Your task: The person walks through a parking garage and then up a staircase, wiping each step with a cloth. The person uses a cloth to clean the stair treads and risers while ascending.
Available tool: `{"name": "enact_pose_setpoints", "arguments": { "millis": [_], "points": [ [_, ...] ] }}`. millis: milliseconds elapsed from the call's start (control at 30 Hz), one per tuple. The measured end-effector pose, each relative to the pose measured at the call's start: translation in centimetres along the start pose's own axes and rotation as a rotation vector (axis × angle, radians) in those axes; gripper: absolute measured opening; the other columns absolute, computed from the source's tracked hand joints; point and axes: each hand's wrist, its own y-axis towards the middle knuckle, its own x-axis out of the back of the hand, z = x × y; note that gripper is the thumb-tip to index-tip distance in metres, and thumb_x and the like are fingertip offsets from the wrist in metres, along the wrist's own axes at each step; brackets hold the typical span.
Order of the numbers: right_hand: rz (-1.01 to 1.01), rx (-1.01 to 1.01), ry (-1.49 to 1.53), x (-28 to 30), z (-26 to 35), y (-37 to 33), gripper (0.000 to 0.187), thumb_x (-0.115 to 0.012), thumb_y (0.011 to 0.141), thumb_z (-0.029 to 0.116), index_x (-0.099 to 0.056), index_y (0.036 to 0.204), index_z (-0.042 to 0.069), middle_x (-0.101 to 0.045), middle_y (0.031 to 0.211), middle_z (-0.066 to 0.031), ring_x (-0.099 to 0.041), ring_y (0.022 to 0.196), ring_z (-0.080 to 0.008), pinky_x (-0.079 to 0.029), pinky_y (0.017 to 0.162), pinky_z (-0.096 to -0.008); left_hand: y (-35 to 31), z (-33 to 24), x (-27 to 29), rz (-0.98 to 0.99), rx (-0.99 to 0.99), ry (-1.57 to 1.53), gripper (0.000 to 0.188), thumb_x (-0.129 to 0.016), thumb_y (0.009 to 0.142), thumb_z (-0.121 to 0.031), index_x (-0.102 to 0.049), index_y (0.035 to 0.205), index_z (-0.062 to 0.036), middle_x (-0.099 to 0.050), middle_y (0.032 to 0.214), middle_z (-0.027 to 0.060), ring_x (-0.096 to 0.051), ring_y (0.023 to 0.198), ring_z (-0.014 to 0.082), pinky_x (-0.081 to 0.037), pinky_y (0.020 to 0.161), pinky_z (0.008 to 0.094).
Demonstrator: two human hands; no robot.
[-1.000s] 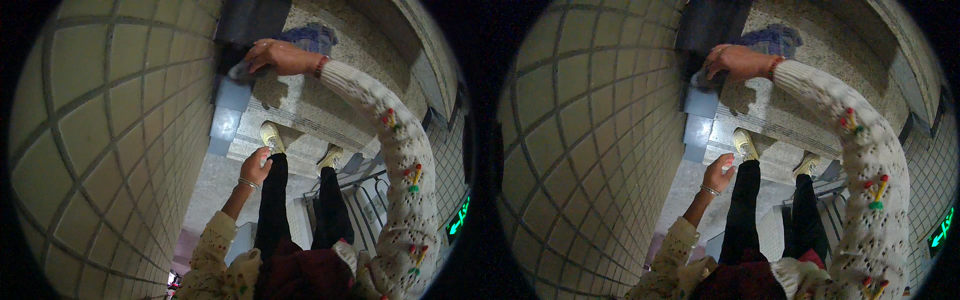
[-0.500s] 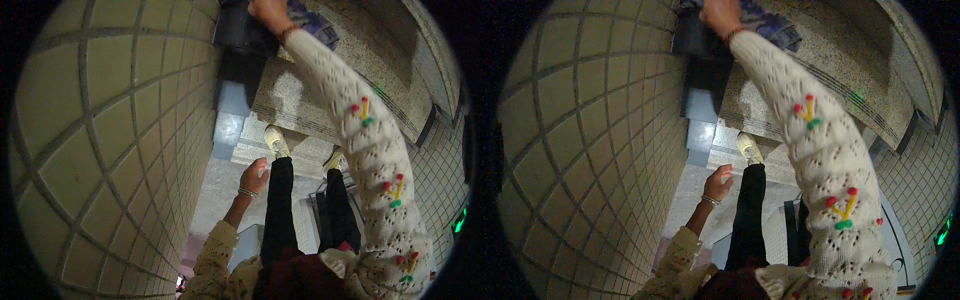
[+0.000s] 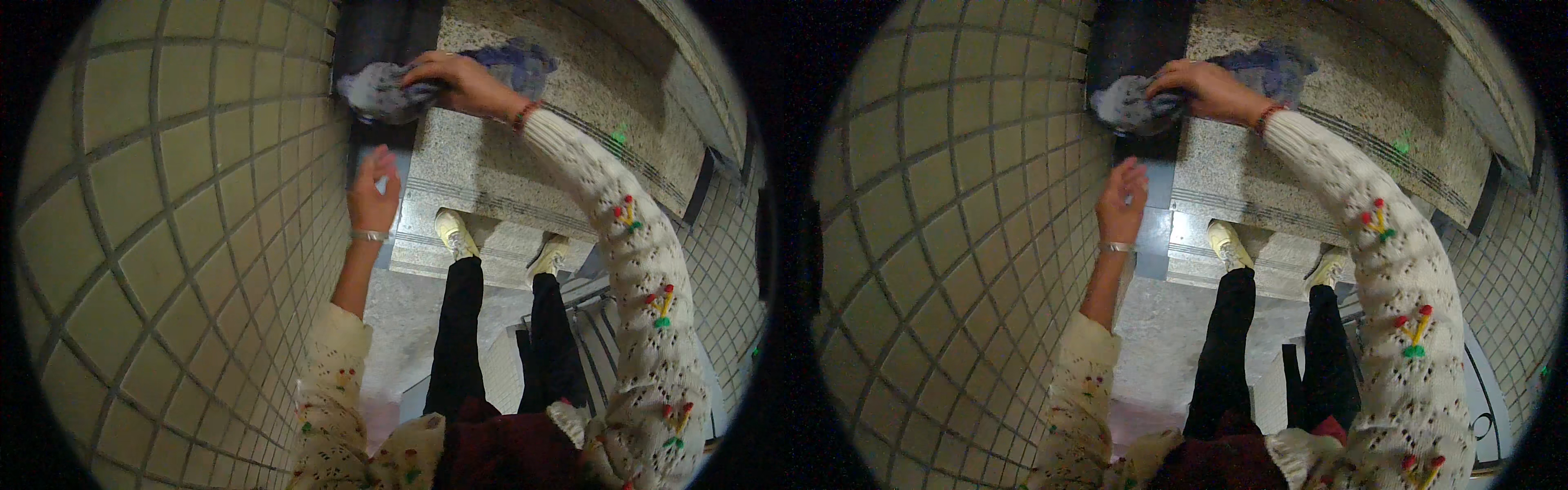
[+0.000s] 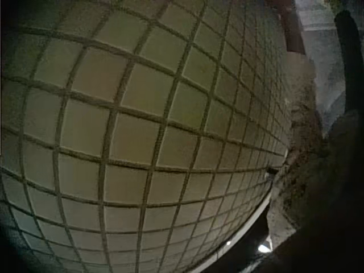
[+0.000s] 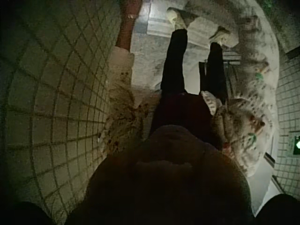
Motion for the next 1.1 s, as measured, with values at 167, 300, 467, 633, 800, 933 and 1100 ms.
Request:
{"name": "enact_pose_setpoints", "arguments": {
  "millis": [167, 300, 467, 633, 800, 933, 1100],
  "points": [
    [-0.272, -0.246, 0.094, 3.9, -1.5, -7.4, 0.057, -0.044, 0.061, -0.011, -0.065, 0.112, 0.003, -0.062, 0.117, -0.01, -0.055, 0.117, -0.0244, -0.038, 0.105, -0.0321, 4.8, 1.4, -0.2, -0.002, 0.028, -0.031, 0.038, -0.063, 0.083, -0.004, -0.055, 0.121, -0.0039, -0.068, 0.108, 0.0122, -0.068, 0.091, 0.0222, -0.052, 0.081, 0.0346],
    [-0.583, -0.385, -0.021, 7.3, -2.5, -14.4, 0.059, -0.046, 0.067, -0.008, -0.062, 0.121, 0.008, -0.061, 0.12, -0.0092, -0.054, 0.118, -0.0242, -0.038, 0.104, -0.0323, 3.2, 4.3, -1.9, 0.119, 0.092, 0.028, 0.037, -0.064, 0.084, -0.006, -0.056, 0.12, -0.0054, -0.068, 0.109, 0.012, -0.066, 0.093, 0.018, -0.052, 0.081, 0.0303],
    [-0.874, -0.471, -0.457, 7.0, -3.7, -17.3, 0.059, -0.051, 0.068, -0.001, -0.062, 0.123, 0.015, -0.058, 0.127, -0.012, -0.053, 0.121, -0.0279, -0.039, 0.104, -0.0358, -4.2, 6.4, -3.3, 0.378, 0.273, 0.25, 0.038, -0.067, 0.083, -0.014, -0.058, 0.119, -0.0074, -0.068, 0.106, 0.0117, -0.067, 0.092, 0.0211, -0.052, 0.081, 0.0322],
    [-0.814, -0.279, -0.4, 2.6, -0.8, -13.2, 0.062, -0.052, 0.068, -0.001, -0.06, 0.126, 0.019, -0.056, 0.129, -0.0156, -0.051, 0.123, -0.0306, -0.039, 0.105, -0.0375, -10.7, 5.8, -3.6, 0.564, 0.497, 0.29, 0.041, -0.067, 0.084, -0.015, -0.056, 0.122, -0.0041, -0.067, 0.11, 0.0145, -0.066, 0.094, 0.0248, -0.053, 0.083, 0.0358],
    [-0.686, -0.336, 0.143, -2.9, 5.5, -7.1, 0.071, -0.048, 0.066, -0.009, -0.055, 0.133, 0.016, -0.054, 0.13, -0.0174, -0.049, 0.125, -0.0321, -0.036, 0.107, -0.0368, -11.0, 4.3, -3.3, 0.583, 0.448, 0.358, 0.04, -0.066, 0.085, -0.013, -0.055, 0.121, -0.0017, -0.066, 0.11, 0.0152, -0.066, 0.097, 0.0256, -0.052, 0.085, 0.0357],
    [-0.577, -0.282, 0.039, -9.0, 7.8, -2.8, 0.07, -0.053, 0.07, -0.006, -0.048, 0.137, 0.013, -0.041, 0.141, -0.0166, -0.041, 0.129, -0.0383, -0.036, 0.107, -0.04, -10.3, 2.6, -2.9, 0.502, 0.408, 0.301, 0.038, -0.066, 0.084, -0.011, -0.056, 0.12, -0.0014, -0.067, 0.108, 0.015, -0.067, 0.097, 0.0256, -0.052, 0.085, 0.0357],
    [-0.296, -0.62, 0.336, -11.7, 5.3, 0.8, 0.046, -0.063, 0.069, 0.006, -0.065, 0.115, 0.009, -0.063, 0.111, -0.0223, -0.059, 0.106, -0.0419, -0.047, 0.092, -0.045, -12.1, 0.7, -3.0, 0.39, 0.5, 0.263, 0.04, -0.066, 0.083, -0.014, -0.055, 0.12, -0.0041, -0.066, 0.109, 0.0136, -0.065, 0.099, 0.0265, -0.051, 0.085, 0.0372]
  ]
}}
